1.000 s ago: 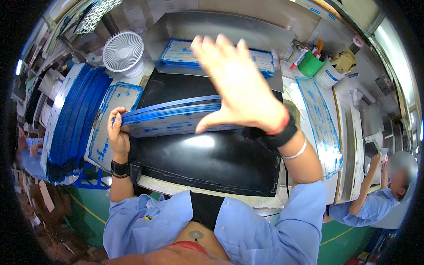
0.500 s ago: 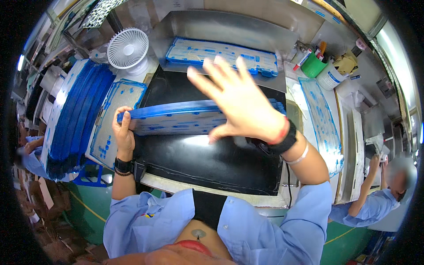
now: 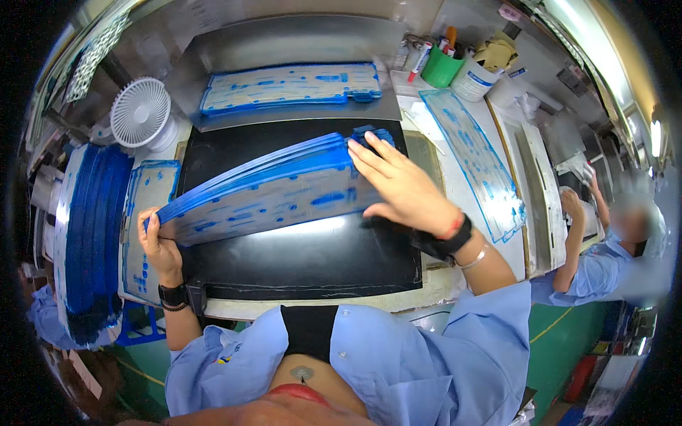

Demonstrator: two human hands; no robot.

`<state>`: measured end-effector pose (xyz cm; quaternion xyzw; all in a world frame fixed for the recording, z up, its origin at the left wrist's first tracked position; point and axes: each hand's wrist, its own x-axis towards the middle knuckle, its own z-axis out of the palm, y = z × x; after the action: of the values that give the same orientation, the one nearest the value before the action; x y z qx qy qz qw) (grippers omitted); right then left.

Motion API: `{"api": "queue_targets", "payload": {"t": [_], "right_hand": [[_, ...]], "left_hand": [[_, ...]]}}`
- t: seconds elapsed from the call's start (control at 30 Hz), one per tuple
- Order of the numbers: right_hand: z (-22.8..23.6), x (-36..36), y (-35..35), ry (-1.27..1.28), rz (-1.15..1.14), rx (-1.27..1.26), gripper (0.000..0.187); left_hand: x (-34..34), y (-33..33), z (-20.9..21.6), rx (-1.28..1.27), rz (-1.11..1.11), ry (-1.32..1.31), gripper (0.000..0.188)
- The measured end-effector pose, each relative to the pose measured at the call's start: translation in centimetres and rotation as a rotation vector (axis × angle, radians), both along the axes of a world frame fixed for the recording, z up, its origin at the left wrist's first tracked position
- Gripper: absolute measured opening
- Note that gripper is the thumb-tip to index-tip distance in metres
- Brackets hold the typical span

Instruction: Inspecting and sorting blue plastic circuit components on an assembly line.

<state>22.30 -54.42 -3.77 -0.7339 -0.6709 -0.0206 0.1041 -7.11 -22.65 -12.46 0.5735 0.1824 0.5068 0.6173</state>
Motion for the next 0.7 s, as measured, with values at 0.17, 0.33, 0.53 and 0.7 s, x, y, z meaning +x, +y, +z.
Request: {"api": "queue_targets", "payload": {"t": [0.17, 0.33, 0.53, 0.7], "right_hand": [[1.0, -1.8, -2.9, 0.069, -0.141, 0.317, 0.081], [2.8, -2.9, -3.8, -0.273, -0.258, 0.297, 0.077], [-1.3, 0.7, -3.3, -0.038, -0.14, 0.281, 0.085], [-1.0, 1.8, -0.8, -0.067, -0.19, 0.252, 0.093]], "left_hand": [[-0.4, 0.4, -0.7, 0.092, 0.025, 0.031, 0.011], [-0.8, -0.2, -0.5, 0.057, -0.047, -0.021, 0.012], [-0.2, 0.1, 0.0, 0.027, -0.067, -0.033, 0.015], [-0.7, 0.7, -0.2, 0.119, -0.095, 0.01, 0.018]]}}
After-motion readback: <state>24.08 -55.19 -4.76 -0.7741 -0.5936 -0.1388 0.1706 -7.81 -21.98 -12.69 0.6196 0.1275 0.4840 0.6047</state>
